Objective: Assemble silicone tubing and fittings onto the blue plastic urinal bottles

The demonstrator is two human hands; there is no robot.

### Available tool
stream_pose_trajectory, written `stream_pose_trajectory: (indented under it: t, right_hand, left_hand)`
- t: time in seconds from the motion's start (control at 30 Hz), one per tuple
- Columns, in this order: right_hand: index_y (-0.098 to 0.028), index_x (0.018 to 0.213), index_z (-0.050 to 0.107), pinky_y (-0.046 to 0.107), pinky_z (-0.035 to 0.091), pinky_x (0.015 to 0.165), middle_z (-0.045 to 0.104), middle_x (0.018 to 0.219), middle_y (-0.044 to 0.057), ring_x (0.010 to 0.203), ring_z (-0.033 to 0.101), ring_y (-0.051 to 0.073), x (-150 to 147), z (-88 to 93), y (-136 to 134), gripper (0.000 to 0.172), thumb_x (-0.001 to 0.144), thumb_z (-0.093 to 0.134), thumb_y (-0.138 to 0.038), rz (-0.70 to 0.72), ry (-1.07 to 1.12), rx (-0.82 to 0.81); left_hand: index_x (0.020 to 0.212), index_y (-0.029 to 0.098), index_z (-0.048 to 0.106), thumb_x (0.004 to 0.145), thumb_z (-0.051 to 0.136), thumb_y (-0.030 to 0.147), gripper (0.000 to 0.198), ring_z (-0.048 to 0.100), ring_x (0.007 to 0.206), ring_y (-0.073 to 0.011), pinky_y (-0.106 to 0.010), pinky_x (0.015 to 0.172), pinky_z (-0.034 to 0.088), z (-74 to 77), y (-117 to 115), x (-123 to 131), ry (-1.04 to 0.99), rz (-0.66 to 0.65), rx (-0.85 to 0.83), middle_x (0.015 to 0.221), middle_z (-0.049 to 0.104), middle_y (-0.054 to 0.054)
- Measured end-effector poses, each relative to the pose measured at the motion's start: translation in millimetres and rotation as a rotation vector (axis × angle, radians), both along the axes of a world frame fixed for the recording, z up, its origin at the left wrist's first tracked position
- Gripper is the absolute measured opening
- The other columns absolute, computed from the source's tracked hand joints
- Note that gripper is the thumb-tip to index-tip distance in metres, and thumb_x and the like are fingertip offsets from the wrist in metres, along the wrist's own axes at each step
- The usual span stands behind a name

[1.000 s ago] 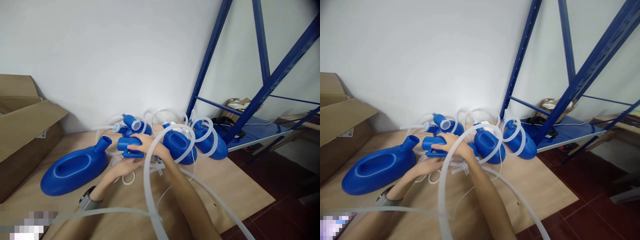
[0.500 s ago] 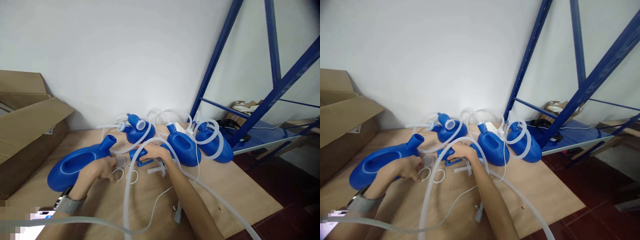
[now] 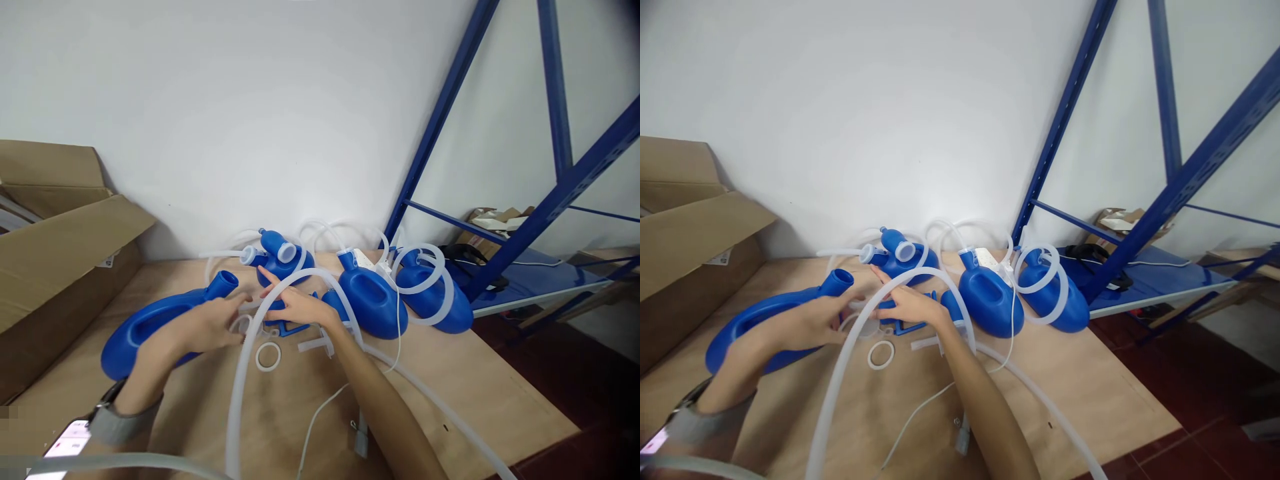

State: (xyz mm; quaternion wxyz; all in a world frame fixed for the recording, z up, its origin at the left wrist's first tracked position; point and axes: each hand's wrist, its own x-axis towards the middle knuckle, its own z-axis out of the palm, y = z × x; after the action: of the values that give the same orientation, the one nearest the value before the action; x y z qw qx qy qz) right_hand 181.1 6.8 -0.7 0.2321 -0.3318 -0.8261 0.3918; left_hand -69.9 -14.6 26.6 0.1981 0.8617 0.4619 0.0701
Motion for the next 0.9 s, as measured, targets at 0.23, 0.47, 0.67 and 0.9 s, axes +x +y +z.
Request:
stream_pose_trajectory:
  t: [0.23,0.47,0.67,0.9]
  right_hand:
    - [-0.037,0.16,0.038,0.043,0.045,0.114,0.058,0.145,0.008,0.139,0.053,0.027,-22.9,-23.5,0.2,0.077,0.091,0.072,-0.029,-0.099,0.134,0.067]
    - [-0.033,0.164,0.029,0.045,0.036,0.121,0.041,0.159,0.012,0.149,0.042,0.028,-31.5,-30.8,-0.5,0.083,0.093,0.073,-0.035,-0.067,0.185,0.098]
    - [-0.027,0.156,0.045,0.043,0.035,0.122,0.041,0.161,0.012,0.148,0.042,0.026,-52.3,-35.6,8.8,0.062,0.099,0.064,-0.04,-0.141,0.382,-0.033]
    - [-0.023,0.119,0.068,0.033,0.055,0.089,0.071,0.115,0.005,0.107,0.068,0.021,-104.7,-47.9,38.8,0.027,0.099,0.066,-0.041,-0.412,0.902,-0.755]
  left_hand:
    - [0.133,0.026,0.067,0.09,0.046,0.06,0.06,0.062,0.12,-0.0365,-0.05,0.112,0.042,1.4,37.4,-33.0,-0.102,0.214,0.571,0.132,0.065,-0.014]
    - [0.122,0.021,0.073,0.089,0.047,0.051,0.051,0.061,0.12,-0.0343,-0.047,0.11,0.046,-36.3,61.0,-25.7,-0.168,0.149,0.509,0.128,0.063,-0.015]
    - [0.118,0.015,0.073,0.086,0.051,0.057,0.058,0.063,0.114,-0.034,-0.044,0.106,0.05,-34.5,57.9,-18.7,-0.277,0.233,0.459,0.124,0.062,-0.016]
    - [0.128,0.015,0.062,0.091,0.035,0.043,0.053,0.063,0.119,-0.0337,-0.05,0.107,0.047,-37.3,54.3,-2.4,-0.356,0.297,0.322,0.128,0.069,-0.017]
